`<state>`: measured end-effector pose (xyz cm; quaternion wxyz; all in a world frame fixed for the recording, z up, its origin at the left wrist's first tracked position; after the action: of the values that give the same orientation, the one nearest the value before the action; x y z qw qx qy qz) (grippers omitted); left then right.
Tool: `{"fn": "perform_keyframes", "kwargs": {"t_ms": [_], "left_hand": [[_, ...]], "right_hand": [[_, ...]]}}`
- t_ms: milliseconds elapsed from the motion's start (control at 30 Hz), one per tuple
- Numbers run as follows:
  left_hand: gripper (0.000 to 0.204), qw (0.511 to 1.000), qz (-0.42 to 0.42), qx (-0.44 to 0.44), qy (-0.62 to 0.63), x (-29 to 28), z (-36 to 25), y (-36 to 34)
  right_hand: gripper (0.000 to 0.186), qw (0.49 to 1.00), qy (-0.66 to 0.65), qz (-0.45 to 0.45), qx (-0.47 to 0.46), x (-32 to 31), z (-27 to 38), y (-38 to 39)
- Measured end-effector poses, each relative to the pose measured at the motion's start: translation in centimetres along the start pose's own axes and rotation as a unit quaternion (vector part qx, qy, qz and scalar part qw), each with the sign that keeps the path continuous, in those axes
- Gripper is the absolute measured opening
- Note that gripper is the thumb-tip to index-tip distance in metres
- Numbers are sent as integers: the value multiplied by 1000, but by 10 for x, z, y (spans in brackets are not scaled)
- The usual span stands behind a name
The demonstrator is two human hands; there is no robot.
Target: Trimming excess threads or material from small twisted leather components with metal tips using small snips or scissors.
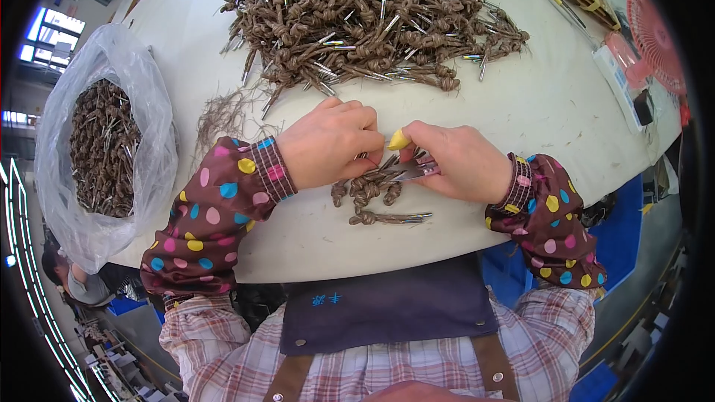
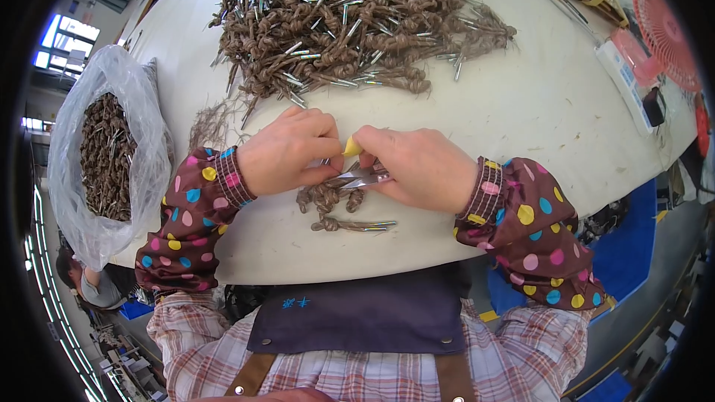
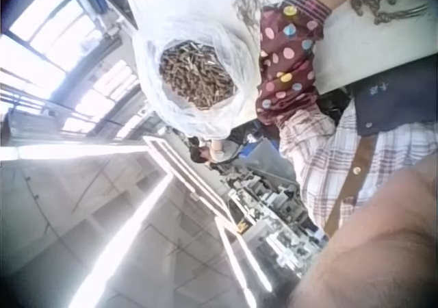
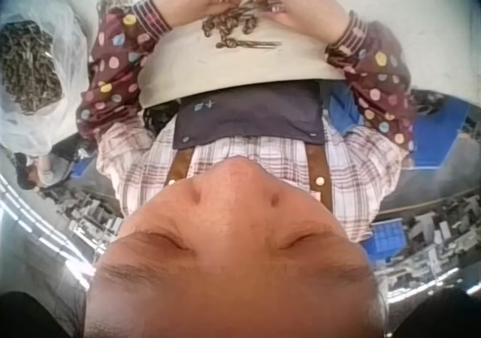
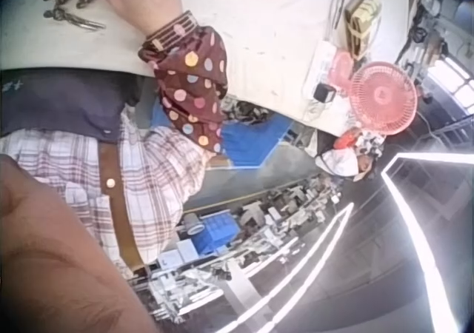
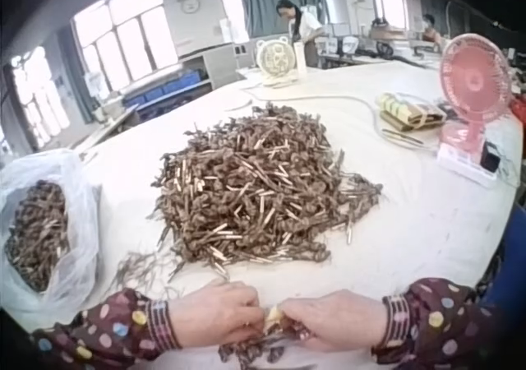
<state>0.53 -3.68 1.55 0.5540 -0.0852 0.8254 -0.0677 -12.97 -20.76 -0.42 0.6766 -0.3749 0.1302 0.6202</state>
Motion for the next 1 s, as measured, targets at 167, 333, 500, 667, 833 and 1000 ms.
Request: {"fn": "perform_keyframes", "kwargs": {"t_ms": [167,333,500,667,833,1000], "left_hand": [[10,994,-103,-21,-3,-13,17,4],[17,939,-189,-142,-248,-55,45,58],[25,930,-134,-208,-273,-49,24,84],[35,964,-143,-158,-160,-36,22,77],[32,968,-130,-121,-176,-32,45,118],[34,954,-138,-170,-203,-53,41,126]], "right_hand": [[38,1000,5,10,5,0,0,-1],[45,999,13,26,14,-1,-1,-4],[43,1000,-11,1,13,4,1,-18],[41,998,39,-2,-58,23,13,-28],[27,991,15,130,8,11,23,-18],[23,1000,-21,7,-10,7,11,-26]]}}
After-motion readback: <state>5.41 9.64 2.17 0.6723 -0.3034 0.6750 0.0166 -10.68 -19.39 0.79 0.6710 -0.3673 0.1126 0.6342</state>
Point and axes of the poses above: each hand's wrist, its own y-axis away from the middle knuckle, its own x-axis out of the palm, z = x × y, the point moved 1 cm from there along -y, towards the middle knuckle, and after that the axes turned 14 degrees about -z, right-handed, at the moved point
